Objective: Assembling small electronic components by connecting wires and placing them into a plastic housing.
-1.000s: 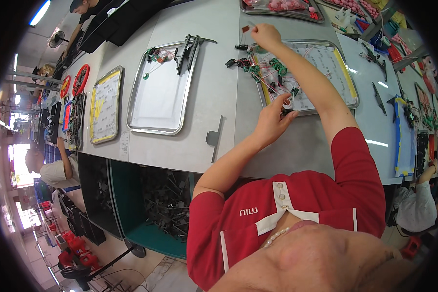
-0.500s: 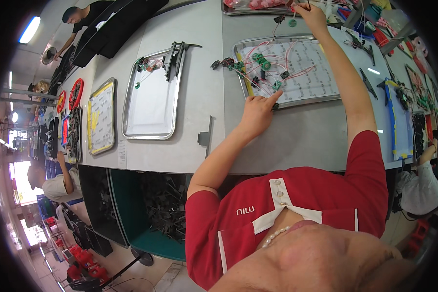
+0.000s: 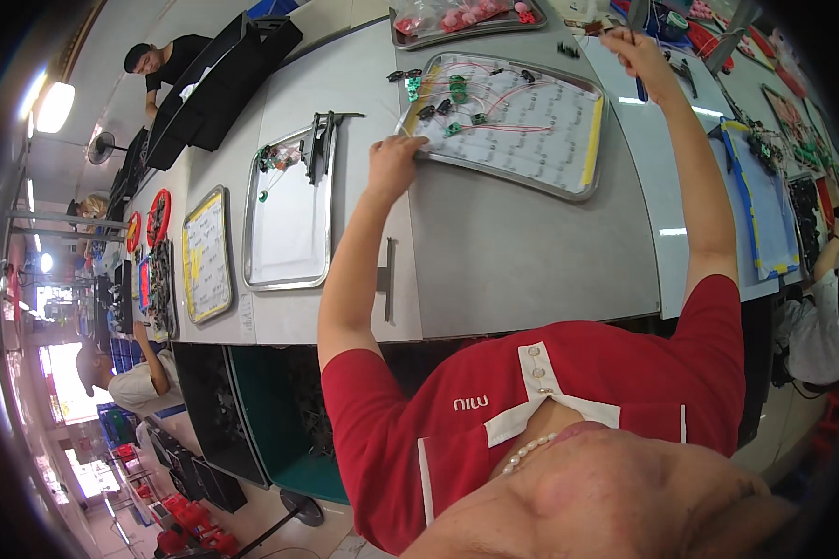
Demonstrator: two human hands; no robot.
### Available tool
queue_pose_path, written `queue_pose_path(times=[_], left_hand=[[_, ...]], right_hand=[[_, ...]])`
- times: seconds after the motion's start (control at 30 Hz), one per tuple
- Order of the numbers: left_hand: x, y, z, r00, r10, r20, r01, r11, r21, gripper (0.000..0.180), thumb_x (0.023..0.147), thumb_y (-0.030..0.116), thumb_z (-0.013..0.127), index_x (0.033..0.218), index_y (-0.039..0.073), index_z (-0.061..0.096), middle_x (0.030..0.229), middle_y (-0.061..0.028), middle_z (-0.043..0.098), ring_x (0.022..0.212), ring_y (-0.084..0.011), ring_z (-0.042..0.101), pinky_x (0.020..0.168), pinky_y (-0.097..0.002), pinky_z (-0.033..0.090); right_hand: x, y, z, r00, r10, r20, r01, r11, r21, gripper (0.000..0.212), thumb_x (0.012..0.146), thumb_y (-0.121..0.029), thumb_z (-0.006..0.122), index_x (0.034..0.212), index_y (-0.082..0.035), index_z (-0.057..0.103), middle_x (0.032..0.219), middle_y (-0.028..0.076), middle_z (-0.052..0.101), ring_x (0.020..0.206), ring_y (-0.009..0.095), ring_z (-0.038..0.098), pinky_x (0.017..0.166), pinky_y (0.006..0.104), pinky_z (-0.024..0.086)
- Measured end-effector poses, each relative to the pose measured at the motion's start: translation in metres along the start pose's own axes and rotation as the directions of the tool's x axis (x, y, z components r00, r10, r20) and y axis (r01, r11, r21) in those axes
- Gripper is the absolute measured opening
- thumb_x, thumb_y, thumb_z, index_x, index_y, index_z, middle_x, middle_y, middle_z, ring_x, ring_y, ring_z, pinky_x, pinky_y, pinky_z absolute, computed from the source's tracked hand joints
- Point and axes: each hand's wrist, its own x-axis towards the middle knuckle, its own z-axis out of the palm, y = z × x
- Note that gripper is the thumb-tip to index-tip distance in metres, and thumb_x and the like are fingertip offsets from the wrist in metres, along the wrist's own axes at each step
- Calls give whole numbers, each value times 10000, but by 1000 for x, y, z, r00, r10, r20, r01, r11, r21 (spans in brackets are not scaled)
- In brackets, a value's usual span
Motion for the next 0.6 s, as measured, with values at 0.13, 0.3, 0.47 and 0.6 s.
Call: queue_pose_path(times=[0.13, 0.3, 0.47, 0.6], left_hand=[[17, -36, -4, 960, -258, 112, 271, 955, -118, 414, 695, -42, 496, 1037, 126, 659, 935, -117, 660, 881, -286, 615, 777, -371, 473], [33, -29, -30, 907, -412, 89, 422, 887, -188, 436, 691, -34, 500, 1079, 100, 646, 956, -118, 667, 856, -253, 643, 749, -304, 480], [29, -31, -58, 787, -594, 165, 492, 445, -748, 370, 728, -37, 477, 1073, -42, 611, 977, -117, 656, 692, -136, 646, 596, -211, 499], [44, -12, -79, 732, -625, 271, 442, 134, -887, 387, 785, -46, 474, 1169, -58, 523, 1059, -162, 616, 816, -234, 661, 673, -256, 544]], right_hand=[[-25, 29, 14, 979, 134, 154, -74, 936, -344, 237, 836, -287, 601, 897, -58, 617, 811, -15, 611, 732, 105, 542, 663, 264, 458], [-58, 47, 31, 810, 149, 567, 53, 944, -324, 227, 894, -245, 527, 952, -34, 589, 887, 34, 610, 792, 111, 547, 756, 245, 431], [-71, 47, 43, 787, 174, 592, 52, 937, -345, 190, 910, -224, 499, 920, -36, 530, 856, 46, 585, 725, 113, 525, 684, 254, 435], [-89, 51, 50, 771, 232, 592, -82, 960, -269, 193, 901, -224, 507, 904, -32, 528, 853, 49, 599, 614, 108, 532, 576, 266, 445]])
